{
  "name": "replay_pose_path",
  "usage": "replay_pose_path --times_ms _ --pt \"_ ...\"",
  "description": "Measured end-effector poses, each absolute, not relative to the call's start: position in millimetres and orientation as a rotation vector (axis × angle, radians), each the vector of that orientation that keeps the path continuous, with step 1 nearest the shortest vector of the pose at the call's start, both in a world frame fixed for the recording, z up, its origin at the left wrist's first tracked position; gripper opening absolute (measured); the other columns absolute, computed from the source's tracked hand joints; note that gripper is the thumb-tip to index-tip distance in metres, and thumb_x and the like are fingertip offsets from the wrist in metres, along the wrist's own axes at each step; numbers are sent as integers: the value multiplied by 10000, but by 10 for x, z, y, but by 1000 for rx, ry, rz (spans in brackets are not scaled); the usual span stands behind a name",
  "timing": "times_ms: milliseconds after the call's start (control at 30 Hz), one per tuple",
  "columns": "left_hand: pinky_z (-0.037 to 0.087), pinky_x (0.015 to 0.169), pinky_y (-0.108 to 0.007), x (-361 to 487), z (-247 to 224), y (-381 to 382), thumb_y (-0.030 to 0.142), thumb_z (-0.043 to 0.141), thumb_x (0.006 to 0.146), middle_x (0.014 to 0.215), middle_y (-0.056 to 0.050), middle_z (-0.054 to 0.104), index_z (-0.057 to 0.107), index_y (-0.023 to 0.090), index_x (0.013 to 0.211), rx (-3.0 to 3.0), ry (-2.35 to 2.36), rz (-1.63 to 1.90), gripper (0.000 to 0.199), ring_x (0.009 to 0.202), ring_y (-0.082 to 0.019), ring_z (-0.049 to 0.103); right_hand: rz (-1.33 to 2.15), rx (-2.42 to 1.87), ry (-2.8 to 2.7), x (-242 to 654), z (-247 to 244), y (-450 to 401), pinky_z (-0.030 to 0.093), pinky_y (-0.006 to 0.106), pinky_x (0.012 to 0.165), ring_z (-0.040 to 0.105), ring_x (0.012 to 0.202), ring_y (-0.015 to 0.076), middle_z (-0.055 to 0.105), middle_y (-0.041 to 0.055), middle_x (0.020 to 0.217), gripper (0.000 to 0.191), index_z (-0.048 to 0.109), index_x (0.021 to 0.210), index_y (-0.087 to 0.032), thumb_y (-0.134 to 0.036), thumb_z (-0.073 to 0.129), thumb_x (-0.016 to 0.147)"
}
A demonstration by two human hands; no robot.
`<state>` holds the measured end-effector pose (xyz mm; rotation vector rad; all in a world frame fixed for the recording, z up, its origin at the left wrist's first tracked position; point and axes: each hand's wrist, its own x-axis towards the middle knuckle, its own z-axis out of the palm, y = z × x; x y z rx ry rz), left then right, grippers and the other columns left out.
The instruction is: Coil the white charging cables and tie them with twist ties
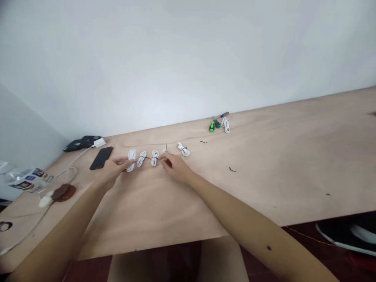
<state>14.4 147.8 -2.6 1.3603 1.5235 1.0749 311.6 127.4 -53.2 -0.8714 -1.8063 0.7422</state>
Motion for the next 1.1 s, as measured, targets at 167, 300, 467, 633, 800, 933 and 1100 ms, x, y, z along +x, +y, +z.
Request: replay_pose_path --times_ms 167,300,467,633,800,933,1100 --pt "506 597 -312 -70 22 1703 492 1002 481 832 -113 792 802 117 916 1446 1793 970 609 651 -212 670 763 -886 -1862 3110 -528 1283 422 283 703 593 709 160 694 2 838 228 711 1152 -218 -241 554 989" --pt "534 714 -365 31 34 1833 473 943 577 931 -135 789 782 132 981 1631 1942 889 553 817 -298 722 754 -882 -1843 3121 -523 1275 422 282 711 592 713 162 694 3 838 235 712 1155 -211 -237 542 994" --pt "520 892 -388 280 -54 1976 453 731 831 1038 -137 777 760 172 997 2130 1947 740 327 999 -313 707 738 -890 -1856 3128 -494 1263 405 281 690 567 680 161 679 -5 808 232 720 1140 -220 -214 543 990" --pt "534 802 -365 469 -150 2065 410 781 795 900 -110 794 743 161 1093 2083 1843 662 391 861 -295 733 717 -912 -1868 3145 -463 1259 402 281 684 565 676 159 678 -4 806 220 722 1121 -217 -205 545 991" --pt "561 820 -370 495 -79 1940 435 743 858 1066 -138 787 677 137 1303 2018 1768 892 540 895 -266 738 697 -908 -1855 3146 -473 1267 432 294 712 599 714 165 729 19 875 213 735 1108 -213 -218 552 999" --pt "594 891 -397 629 -92 1624 470 790 860 1126 -141 772 715 141 1210 1821 1349 1328 486 1004 -279 746 800 -882 -1725 3082 -502 1279 474 303 725 641 768 175 772 46 960 204 760 1070 -204 -324 608 1004" --pt "600 966 -434 897 -240 1323 445 852 832 1160 -125 775 712 181 1140 1648 1060 1372 430 1091 -288 740 981 -843 -1528 3020 -496 1283 513 314 749 674 844 197 787 75 1014 301 778 1095 -193 -447 707 949"
